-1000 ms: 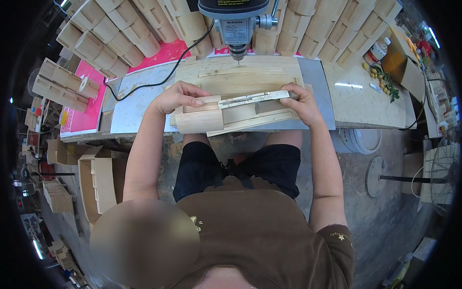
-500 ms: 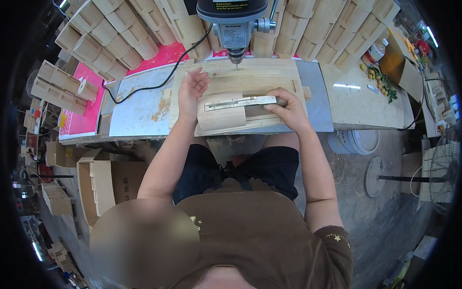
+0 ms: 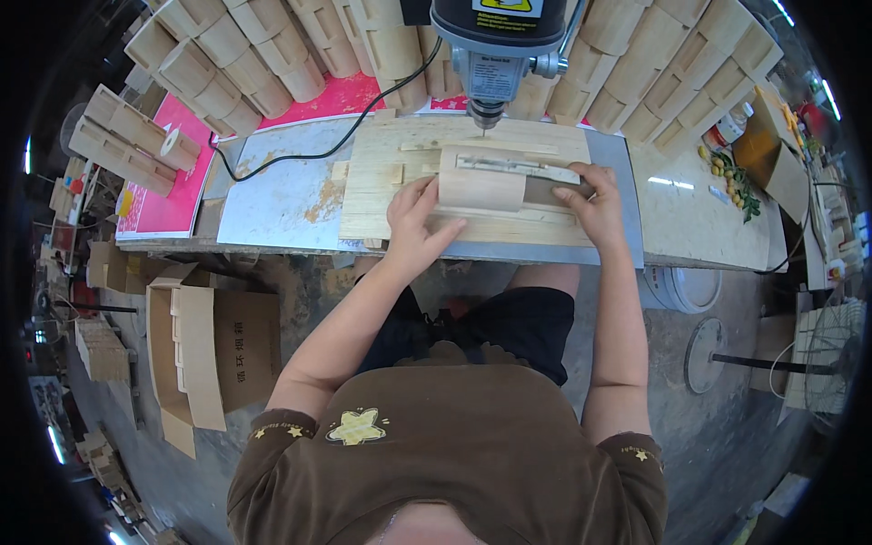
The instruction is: Operating a vertical drill press to machine holes into cylindrical wooden furniture components.
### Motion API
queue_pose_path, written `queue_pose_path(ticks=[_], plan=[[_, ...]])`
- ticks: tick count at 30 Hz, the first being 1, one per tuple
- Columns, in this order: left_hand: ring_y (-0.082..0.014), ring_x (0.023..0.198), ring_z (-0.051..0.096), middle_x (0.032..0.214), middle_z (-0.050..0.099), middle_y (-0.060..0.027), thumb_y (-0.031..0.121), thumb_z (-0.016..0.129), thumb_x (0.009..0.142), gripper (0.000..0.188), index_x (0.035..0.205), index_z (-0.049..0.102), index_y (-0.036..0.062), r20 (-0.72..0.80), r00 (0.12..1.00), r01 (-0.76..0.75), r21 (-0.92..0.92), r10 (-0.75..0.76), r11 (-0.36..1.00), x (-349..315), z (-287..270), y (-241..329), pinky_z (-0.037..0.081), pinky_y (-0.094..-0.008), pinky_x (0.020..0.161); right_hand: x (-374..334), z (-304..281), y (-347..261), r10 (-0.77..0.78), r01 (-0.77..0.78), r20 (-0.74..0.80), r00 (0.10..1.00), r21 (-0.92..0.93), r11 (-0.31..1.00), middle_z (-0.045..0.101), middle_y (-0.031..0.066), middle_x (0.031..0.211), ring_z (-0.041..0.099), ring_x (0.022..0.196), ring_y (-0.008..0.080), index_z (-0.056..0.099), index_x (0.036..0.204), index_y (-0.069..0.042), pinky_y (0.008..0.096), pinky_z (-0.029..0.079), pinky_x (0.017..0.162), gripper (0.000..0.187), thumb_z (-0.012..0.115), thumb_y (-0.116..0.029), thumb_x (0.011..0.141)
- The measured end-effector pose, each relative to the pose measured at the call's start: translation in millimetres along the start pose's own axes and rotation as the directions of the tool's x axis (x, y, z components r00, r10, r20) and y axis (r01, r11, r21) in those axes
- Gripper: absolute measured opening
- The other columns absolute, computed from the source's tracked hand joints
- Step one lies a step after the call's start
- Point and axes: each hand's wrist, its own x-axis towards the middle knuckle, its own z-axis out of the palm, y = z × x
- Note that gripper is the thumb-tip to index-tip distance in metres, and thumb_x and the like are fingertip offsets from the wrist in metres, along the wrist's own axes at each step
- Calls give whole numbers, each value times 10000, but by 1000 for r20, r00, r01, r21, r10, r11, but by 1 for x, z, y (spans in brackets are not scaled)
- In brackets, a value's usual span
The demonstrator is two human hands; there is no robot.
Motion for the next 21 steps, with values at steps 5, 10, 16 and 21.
queue_pose_path(ticks=[5,10,16,21], plan=[[-268,1060,426,1073,527,-96,353,742,618,656,1173,536,71,122,983,119,140,-137,983,21,3,-17,240,-423,926,30,21,12,54,-51,-35,998,79,996,570,65,988,488,938,220,614,982,-54,309,403,838,354,750,-70,656],[-240,1022,447,1001,561,-46,291,772,583,599,1126,580,129,151,966,181,179,-208,967,26,-4,-43,255,-405,915,36,43,5,100,-114,61,993,323,940,552,74,1059,476,1015,209,542,1118,-66,300,385,877,474,737,-63,686],[-216,906,480,858,566,3,258,773,591,596,1146,576,161,169,974,125,145,-149,982,27,-6,-49,273,-395,857,66,-7,-32,-160,167,143,977,-37,985,502,78,1085,478,1031,195,403,1271,-75,321,397,860,514,614,-223,827],[-214,858,480,791,538,4,207,766,590,433,995,627,142,162,966,180,144,-202,973,28,-7,-45,287,-382,830,159,-57,-126,-131,223,-373,918,216,951,581,123,1097,562,965,244,478,1196,-62,349,439,816,403,461,-335,900]])
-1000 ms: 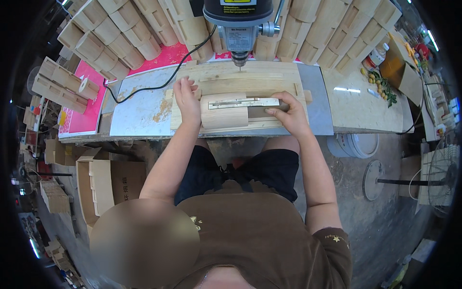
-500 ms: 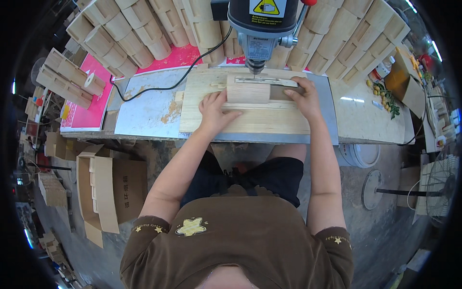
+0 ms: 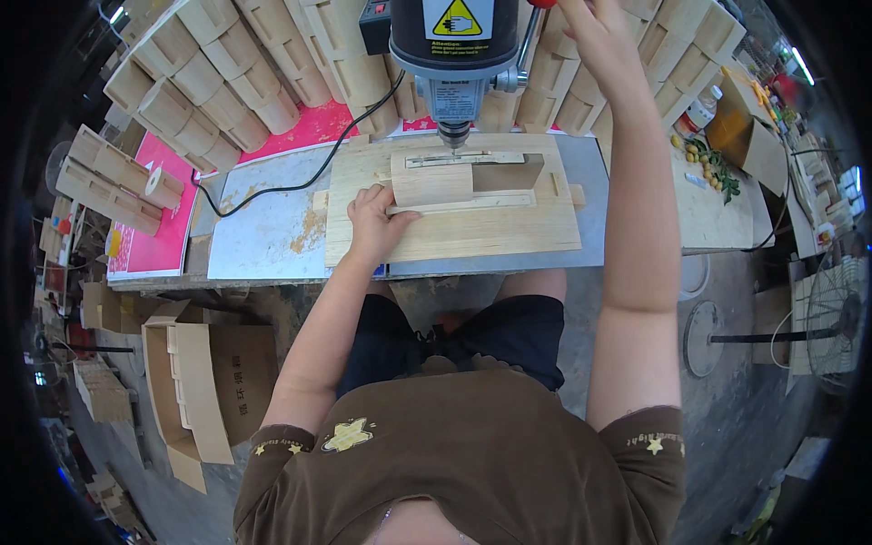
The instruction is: Operating a vertical drill press to machine holes into cylindrical wooden furniture components.
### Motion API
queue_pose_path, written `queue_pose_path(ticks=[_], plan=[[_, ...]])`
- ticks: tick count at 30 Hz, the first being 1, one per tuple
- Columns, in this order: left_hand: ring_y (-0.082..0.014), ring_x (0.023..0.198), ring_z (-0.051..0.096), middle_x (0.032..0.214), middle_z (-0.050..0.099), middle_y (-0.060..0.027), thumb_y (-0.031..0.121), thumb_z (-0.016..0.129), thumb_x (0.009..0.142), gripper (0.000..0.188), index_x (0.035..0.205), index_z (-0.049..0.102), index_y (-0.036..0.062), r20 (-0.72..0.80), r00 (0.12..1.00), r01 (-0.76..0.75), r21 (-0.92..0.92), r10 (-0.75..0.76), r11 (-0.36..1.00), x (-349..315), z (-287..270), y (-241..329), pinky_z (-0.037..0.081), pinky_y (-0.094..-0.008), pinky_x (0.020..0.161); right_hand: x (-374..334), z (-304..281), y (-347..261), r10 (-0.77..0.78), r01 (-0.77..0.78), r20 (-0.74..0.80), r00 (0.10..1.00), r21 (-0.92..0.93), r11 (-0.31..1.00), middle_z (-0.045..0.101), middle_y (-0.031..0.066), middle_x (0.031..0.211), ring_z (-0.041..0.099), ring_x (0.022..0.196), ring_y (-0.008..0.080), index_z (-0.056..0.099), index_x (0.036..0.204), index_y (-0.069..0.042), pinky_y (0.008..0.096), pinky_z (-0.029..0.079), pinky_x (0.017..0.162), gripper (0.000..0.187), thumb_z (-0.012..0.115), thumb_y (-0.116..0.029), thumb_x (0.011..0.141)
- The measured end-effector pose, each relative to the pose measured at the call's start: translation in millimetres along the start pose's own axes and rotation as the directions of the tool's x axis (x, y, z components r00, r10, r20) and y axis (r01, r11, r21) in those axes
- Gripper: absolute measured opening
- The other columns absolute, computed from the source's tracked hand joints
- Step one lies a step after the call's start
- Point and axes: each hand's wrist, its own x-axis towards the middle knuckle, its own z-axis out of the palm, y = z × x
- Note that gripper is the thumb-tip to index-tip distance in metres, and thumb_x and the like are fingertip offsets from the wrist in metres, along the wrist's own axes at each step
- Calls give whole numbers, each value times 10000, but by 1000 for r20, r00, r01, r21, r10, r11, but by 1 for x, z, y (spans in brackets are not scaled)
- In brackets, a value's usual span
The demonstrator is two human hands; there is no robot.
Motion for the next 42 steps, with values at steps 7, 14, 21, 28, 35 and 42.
queue_pose_path(ticks=[7,14,21,28,35,42], plan=[[-215,840,487,762,518,-7,207,764,597,428,996,627,135,-32,999,-40,42,41,998,2,1,4,308,-366,793,-7,9,-36,-219,280,179,959,-707,649,501,181,676,507,655,342,513,783,-7,344,422,597,308,458,-285,905],[-214,799,503,744,511,-14,193,760,601,445,1021,625,136,-11,999,-37,4,37,999,1,-2,2,331,-362,776,-109,1,-43,-233,240,76,969,-486,840,527,127,634,527,558,284,601,801,-29,341,408,511,110,556,-122,840],[-213,812,516,769,531,-10,211,758,603,551,1125,590,152,29,999,-45,-14,45,999,2,3,0,333,-363,763,-163,26,16,-215,182,-85,973,-294,939,560,103,699,530,592,202,613,906,6,281,418,536,107,571,-10,810],[-209,817,516,761,530,-10,211,759,601,542,1114,597,149,39,999,-27,-33,29,999,2,3,3,326,-363,765,-165,25,34,-336,305,-68,939,-285,909,550,105,719,520,625,217,603,907,-7,291,406,546,111,588,-17,797],[-210,811,513,754,534,-15,220,743,633,367,976,635,142,-20,999,-39,46,40,998,1,8,13,286,-377,789,-44,12,-41,-232,206,-12,973,-424,882,521,97,645,490,589,176,565,836,-4,273,380,553,183,530,-180,871],[-222,849,510,791,538,-25,262,733,658,401,1024,616,149,43,998,-46,24,45,999,7,26,29,274,-391,807,25,18,-10,26,38,107,994,-557,829,642,163,815,602,793,241,628,930,12,330,451,746,369,466,-317,893]])
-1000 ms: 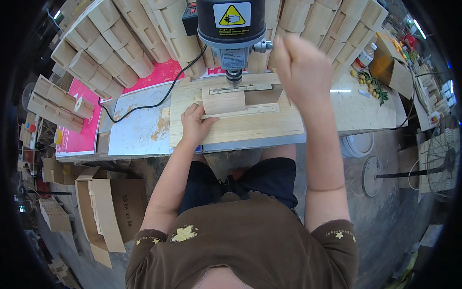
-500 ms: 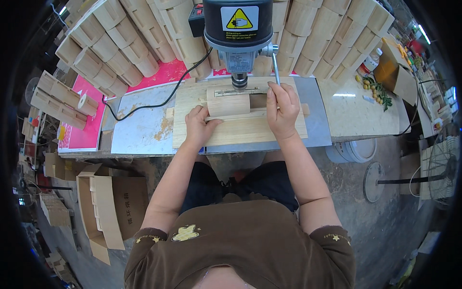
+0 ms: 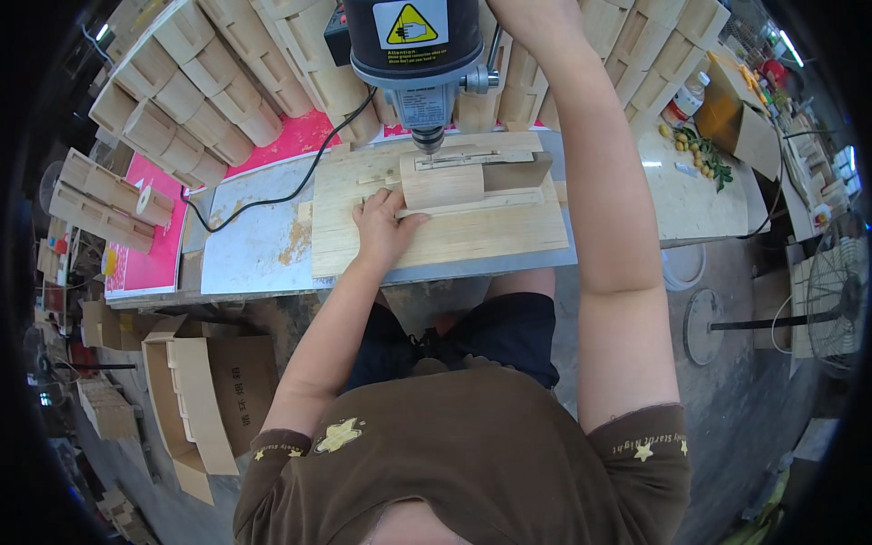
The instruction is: Operating a vertical drill press to machine holes into cylindrical wooden furniture components.
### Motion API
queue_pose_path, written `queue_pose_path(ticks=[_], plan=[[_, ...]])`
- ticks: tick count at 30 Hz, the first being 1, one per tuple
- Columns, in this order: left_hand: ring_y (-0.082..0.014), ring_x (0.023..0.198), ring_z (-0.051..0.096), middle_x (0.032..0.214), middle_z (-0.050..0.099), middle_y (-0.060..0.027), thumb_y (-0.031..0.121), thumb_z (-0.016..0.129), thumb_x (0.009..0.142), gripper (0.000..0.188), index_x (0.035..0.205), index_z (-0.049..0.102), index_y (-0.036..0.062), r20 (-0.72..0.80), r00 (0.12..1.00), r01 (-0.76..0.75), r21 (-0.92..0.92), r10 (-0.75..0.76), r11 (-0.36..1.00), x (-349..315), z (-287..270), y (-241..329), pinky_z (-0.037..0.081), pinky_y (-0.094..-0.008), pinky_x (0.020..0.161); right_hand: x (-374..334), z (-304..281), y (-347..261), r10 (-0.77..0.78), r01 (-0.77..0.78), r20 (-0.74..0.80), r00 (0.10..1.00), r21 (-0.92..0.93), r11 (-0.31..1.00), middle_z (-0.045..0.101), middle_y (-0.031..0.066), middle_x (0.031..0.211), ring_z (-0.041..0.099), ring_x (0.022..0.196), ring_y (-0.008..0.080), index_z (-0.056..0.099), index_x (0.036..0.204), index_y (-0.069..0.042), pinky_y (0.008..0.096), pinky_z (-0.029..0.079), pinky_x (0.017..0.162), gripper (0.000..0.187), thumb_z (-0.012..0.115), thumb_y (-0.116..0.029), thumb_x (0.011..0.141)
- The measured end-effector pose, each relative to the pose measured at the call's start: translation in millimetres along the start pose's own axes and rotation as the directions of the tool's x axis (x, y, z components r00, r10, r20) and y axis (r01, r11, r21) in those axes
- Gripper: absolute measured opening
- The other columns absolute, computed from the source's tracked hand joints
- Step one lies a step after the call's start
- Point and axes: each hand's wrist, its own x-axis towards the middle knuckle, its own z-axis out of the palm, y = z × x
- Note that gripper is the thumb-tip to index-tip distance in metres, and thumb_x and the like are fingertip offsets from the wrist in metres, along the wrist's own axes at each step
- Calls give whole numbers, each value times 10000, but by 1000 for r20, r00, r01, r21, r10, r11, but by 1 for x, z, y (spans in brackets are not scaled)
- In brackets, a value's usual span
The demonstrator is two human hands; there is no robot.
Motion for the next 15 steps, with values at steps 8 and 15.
queue_pose_path(ticks=[8,15], plan=[[-215,836,509,787,538,-20,266,734,661,392,1015,616,147,-10,1000,10,12,-10,1000,-1,0,-1,273,-385,804,-118,-20,-9,-113,146,-126,986,292,945,453,107,528,417,462,203,543,695,-20,300,368,472,189,556,-148,834],[-226,879,516,825,546,-36,290,735,654,502,1123,590,181,34,999,24,42,-26,999,3,1,-1,268,-396,807,-182,51,29,-94,195,-259,961,398,897,520,81,638,489,570,204,599,822,-10,306,386,550,51,558,-28,798]])
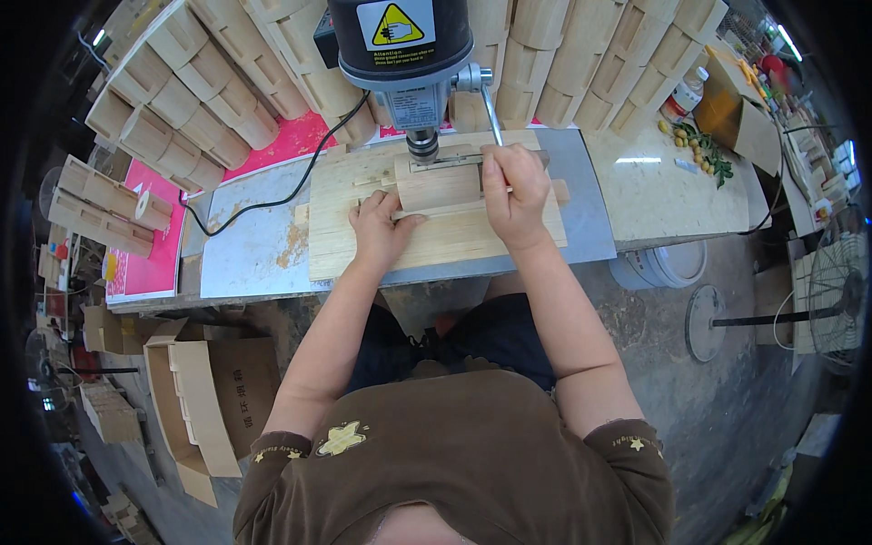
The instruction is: Operating a vertical drill press to machine holes into cylindrical wooden furniture components.
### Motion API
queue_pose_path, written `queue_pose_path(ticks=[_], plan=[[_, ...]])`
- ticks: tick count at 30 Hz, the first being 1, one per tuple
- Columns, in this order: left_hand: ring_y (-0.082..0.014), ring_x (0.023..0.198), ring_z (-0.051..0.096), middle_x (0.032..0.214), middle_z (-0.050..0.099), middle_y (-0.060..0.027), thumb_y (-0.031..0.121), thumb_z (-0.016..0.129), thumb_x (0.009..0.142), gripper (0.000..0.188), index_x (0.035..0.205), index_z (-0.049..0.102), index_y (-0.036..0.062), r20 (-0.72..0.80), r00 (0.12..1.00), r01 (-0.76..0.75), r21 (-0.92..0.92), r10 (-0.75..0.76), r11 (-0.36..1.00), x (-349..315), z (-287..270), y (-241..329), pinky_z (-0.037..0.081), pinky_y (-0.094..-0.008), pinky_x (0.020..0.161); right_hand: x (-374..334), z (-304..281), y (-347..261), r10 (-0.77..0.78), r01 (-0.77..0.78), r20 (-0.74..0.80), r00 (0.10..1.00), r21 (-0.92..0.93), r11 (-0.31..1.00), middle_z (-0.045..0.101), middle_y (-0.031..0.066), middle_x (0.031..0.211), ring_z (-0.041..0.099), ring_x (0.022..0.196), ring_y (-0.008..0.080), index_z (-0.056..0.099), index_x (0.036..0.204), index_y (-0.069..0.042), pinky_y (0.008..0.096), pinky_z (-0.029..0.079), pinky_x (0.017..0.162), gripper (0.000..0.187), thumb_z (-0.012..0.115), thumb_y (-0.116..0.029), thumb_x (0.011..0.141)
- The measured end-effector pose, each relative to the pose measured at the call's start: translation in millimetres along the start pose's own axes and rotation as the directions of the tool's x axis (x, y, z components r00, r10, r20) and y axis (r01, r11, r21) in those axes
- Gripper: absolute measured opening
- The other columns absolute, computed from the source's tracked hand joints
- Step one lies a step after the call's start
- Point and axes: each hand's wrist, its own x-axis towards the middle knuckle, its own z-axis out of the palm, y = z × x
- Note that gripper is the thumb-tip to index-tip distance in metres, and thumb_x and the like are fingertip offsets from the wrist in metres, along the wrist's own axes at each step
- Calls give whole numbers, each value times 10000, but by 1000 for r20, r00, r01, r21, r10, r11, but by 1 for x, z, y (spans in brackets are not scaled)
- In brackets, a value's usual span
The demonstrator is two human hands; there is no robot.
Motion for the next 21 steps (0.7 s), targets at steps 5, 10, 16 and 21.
queue_pose_path(ticks=[5,10,16,21], plan=[[-230,893,512,849,545,-38,286,730,654,491,1109,594,165,1,1000,-4,-15,4,1000,-1,0,0,269,-393,811,-8,10,21,-117,120,-46,992,71,990,523,100,672,498,616,227,589,849,0,322,391,595,78,567,-11,775],[-238,902,514,861,549,-43,280,730,648,472,1088,603,166,-53,998,-18,10,19,1000,-7,-1,-5,278,-392,804,31,-10,-13,-186,185,-42,982,-14,983,512,94,633,500,575,230,589,823,-11,316,393,551,46,573,-22,781],[-197,858,523,813,559,-20,242,773,595,344,904,655,145,-41,999,27,-163,-35,986,-5,-6,0,272,-400,846,162,-1,-27,76,-72,35,996,-105,992,521,112,612,553,615,228,574,807,-33,300,419,558,210,554,-233,865],[-207,880,526,825,565,-22,294,784,579,434,955,649,124,-50,998,25,-237,-38,971,7,6,-2,277,-408,828,174,5,-3,242,-267,191,951,123,956,577,74,747,533,715,135,592,936,-26,277,426,645,270,516,-283,898]])
